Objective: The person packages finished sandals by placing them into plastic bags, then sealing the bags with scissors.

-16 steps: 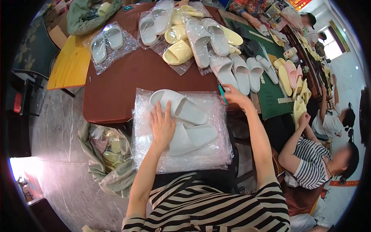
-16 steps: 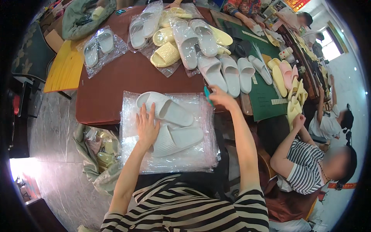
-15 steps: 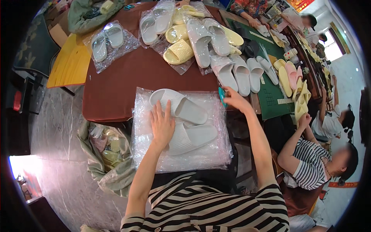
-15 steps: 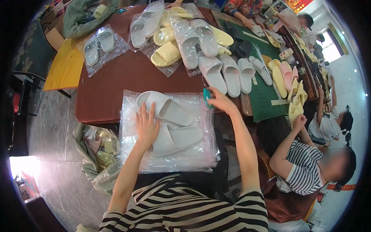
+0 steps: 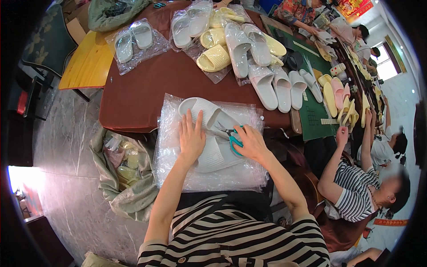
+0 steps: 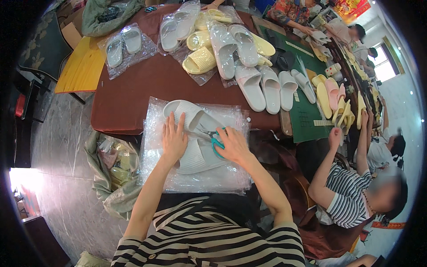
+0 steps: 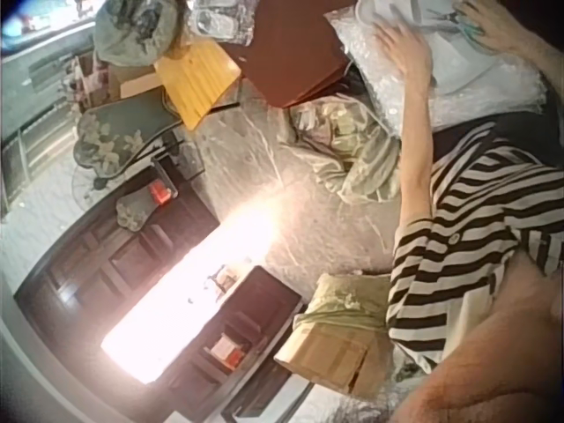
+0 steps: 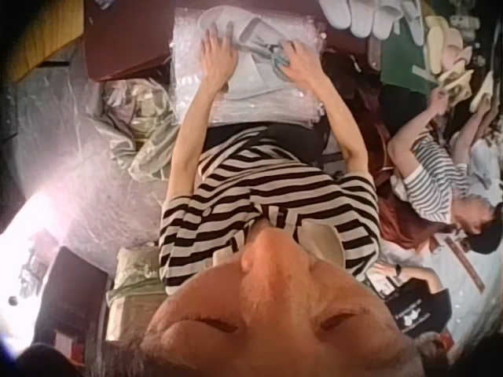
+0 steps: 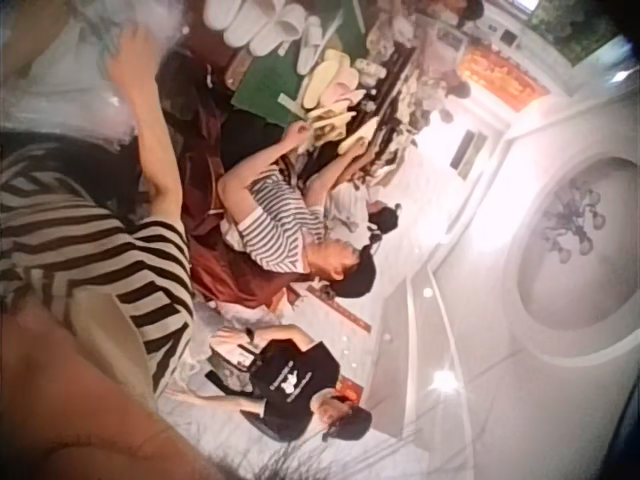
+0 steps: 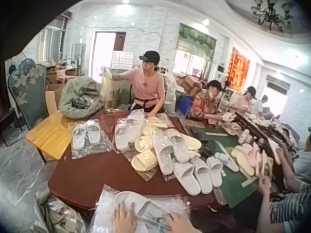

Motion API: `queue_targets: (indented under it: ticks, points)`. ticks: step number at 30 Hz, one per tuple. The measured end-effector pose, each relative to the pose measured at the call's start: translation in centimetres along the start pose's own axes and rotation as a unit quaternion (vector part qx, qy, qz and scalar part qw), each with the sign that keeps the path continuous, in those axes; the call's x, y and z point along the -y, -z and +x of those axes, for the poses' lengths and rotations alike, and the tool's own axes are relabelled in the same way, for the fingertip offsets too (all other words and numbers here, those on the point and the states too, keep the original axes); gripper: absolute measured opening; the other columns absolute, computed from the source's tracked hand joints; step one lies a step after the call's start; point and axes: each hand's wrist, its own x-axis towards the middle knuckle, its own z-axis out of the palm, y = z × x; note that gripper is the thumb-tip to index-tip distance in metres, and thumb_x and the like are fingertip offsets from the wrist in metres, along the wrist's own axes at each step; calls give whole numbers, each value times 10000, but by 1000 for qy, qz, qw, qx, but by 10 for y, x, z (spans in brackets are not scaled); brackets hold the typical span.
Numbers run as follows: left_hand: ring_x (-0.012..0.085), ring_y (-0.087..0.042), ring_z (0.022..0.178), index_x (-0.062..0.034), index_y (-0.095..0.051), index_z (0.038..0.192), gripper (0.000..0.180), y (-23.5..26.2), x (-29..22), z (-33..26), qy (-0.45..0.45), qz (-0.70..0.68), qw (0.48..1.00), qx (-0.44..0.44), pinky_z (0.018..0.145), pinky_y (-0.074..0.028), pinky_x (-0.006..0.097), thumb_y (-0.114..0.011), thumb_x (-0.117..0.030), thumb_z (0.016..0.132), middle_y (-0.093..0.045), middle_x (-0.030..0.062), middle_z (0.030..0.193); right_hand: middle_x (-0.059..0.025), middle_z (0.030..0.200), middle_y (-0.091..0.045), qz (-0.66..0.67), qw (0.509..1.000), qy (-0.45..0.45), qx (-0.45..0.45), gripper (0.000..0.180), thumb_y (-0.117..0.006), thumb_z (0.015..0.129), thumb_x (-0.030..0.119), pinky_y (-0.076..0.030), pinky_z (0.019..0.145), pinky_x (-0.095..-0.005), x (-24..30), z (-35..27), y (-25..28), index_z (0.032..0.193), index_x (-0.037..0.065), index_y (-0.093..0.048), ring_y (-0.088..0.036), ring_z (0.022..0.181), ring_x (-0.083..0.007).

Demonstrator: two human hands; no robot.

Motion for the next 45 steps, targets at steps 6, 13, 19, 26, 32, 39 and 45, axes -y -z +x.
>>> queue_targets:
  ticks: [6, 13, 19, 26, 32, 39, 45]
  points:
    - [479, -285, 1399, -202, -264, 1538, 753, 1, 0, 0, 9, -11, 1000, 1, 1098, -376, 525, -593, -123, 865, -204, 227, 1568, -130, 957, -593, 67, 997, -44, 11, 497, -704, 829, 237, -516, 675, -466, 12, -3, -4, 1270, 104, -515, -636, 788, -372]
    - [464, -294, 1403, -226, -289, 1529, 727, 4, -3, 4, 18, -25, 999, 8, 996, -492, 490, -582, -104, 875, -221, 220, 1565, -162, 1013, -630, 110, 986, -112, -57, 474, -672, 864, 235, -521, 736, -485, -25, -5, -16, 1293, 101, -521, -642, 895, -378]
    - [437, -303, 1409, -222, -368, 1501, 799, 9, 7, -5, 20, -129, 991, -7, 1030, -467, 475, -472, 152, 803, -220, 225, 1567, -146, 1056, -648, -58, 969, -231, -71, 474, -706, 832, 198, -527, 808, -448, -100, 39, -1, 1265, 60, -571, -628, 974, -363]
    - [399, -402, 1363, -97, -412, 1462, 777, 8, 21, 4, 43, -188, 981, -36, 1037, -473, 443, -400, 241, 762, -252, 251, 1546, -114, 1115, -634, -139, 984, -74, -81, 468, -697, 809, 63, -527, 854, -423, -145, 81, -16, 1259, 73, -571, -603, 1048, -309]
    - [363, -576, 1192, -27, -473, 1390, 654, 36, 42, 15, 61, -312, 942, -105, 979, -516, 401, -392, 230, 795, -532, 257, 1311, -103, 1224, -601, 85, 985, 5, -150, 336, -615, 870, 43, -496, 918, -391, -43, 107, -4, 1206, 57, -611, -578, 1128, -309]
    - [289, -687, 902, 24, -589, 1211, 489, 70, 21, 4, 30, -322, 935, -143, 839, -549, 373, -387, 197, 800, -659, 191, 1030, -107, 1185, -646, 380, 924, 31, 35, 422, -577, 881, -3, -522, 838, -358, 75, 118, -5, 1296, 75, -587, -654, 979, -242]
    - [258, -682, 922, -20, -609, 1158, 492, 93, -18, -13, -52, -422, 901, -92, 827, -553, 349, -434, 209, 758, -664, 141, 1005, -94, 1012, -635, 468, 875, 116, 39, 368, -578, 842, -60, -506, 736, -303, 81, 98, -16, 1195, 38, -622, -619, 847, -185]
